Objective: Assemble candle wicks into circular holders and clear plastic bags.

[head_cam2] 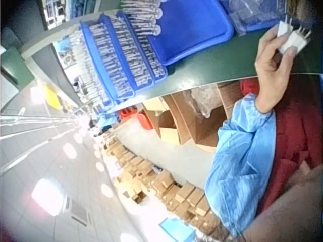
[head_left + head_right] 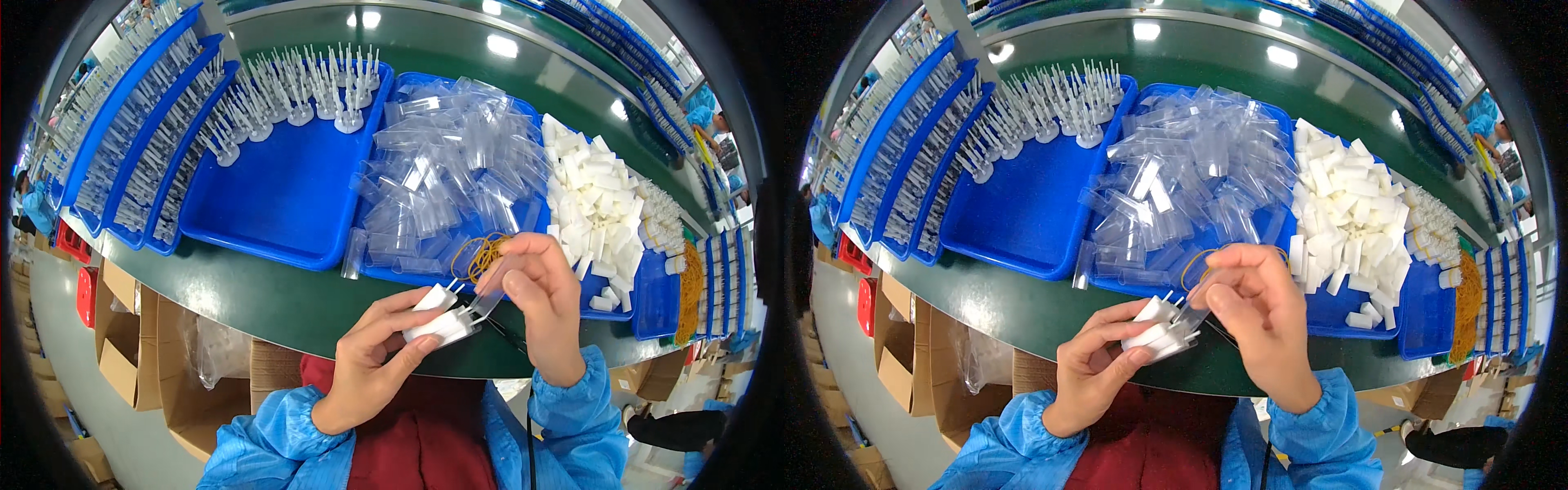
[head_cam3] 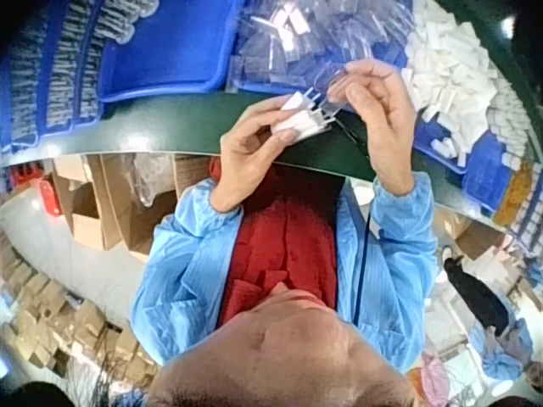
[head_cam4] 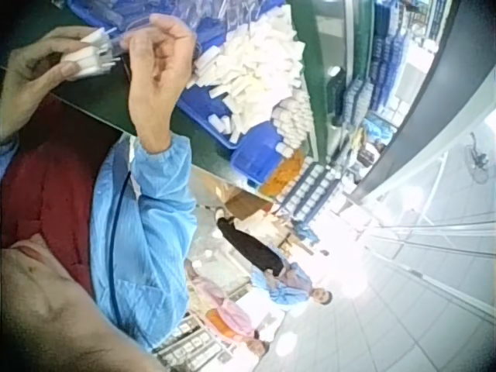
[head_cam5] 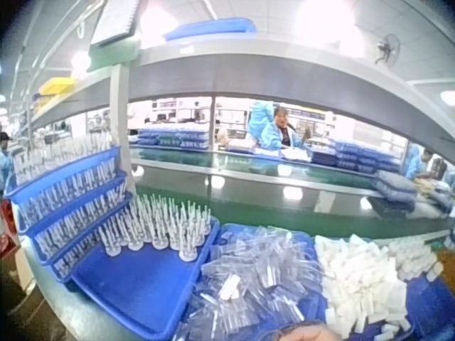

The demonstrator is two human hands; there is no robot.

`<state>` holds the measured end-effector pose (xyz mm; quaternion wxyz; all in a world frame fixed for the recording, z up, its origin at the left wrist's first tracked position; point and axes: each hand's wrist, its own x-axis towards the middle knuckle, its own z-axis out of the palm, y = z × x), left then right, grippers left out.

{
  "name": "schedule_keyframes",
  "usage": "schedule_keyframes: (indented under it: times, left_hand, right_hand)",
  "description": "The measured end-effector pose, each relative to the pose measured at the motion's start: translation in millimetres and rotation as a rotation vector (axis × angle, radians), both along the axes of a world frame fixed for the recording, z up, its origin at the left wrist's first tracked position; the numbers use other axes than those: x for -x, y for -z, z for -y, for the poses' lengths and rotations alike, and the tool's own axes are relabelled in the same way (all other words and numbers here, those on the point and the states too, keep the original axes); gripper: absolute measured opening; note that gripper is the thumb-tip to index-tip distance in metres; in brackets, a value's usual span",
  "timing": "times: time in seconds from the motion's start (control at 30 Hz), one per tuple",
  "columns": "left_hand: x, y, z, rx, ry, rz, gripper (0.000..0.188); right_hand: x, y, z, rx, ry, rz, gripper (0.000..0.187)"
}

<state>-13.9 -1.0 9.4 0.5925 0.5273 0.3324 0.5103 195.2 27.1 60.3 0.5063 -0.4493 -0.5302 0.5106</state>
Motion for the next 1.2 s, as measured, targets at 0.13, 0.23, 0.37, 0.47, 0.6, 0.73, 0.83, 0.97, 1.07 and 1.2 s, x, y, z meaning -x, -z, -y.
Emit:
schedule_keyframes:
  times: [0.13,0.23,0.37,0.47,0.6,0.73,0.83,0.97,1.07,1.2]
  left_hand:
    - [0,0,1,-0.003,0.007,-0.032,0.029]
    - [-1,0,2,-0.001,0.006,-0.027,0.029]
    - [-2,-1,2,0.005,-0.011,-0.008,0.029]
    - [-4,-2,1,-0.012,-0.005,-0.025,0.029]
    - [-8,-5,3,0.053,-0.035,0.015,0.028]
    - [-7,-1,2,0.016,-0.019,0.005,0.029]
    - [-7,-2,2,-0.007,-0.019,-0.022,0.028]
    - [-8,-4,1,-0.044,-0.040,-0.085,0.022]
    - [-6,-6,2,-0.090,-0.111,-0.206,0.020]
    - [-10,-10,0,-0.150,-0.139,-0.258,0.020]
  right_hand:
    - [1,2,4,-0.114,0.016,0.126,0.030]
    - [-3,4,6,-0.114,-0.016,0.115,0.030]
    - [-1,-8,11,0.002,0.102,-0.067,0.030]
    - [4,-1,17,-0.022,0.071,-0.133,0.031]
    - [5,3,22,-0.003,0.000,-0.154,0.028]
    - [4,8,24,-0.001,-0.003,-0.178,0.027]
    - [1,15,24,-0.104,0.016,0.039,0.027]
    - [3,28,35,-0.246,0.023,0.069,0.030]
    - [-1,19,29,-0.561,-0.080,0.393,0.033]
    - [-1,16,31,-0.576,-0.049,0.422,0.033]
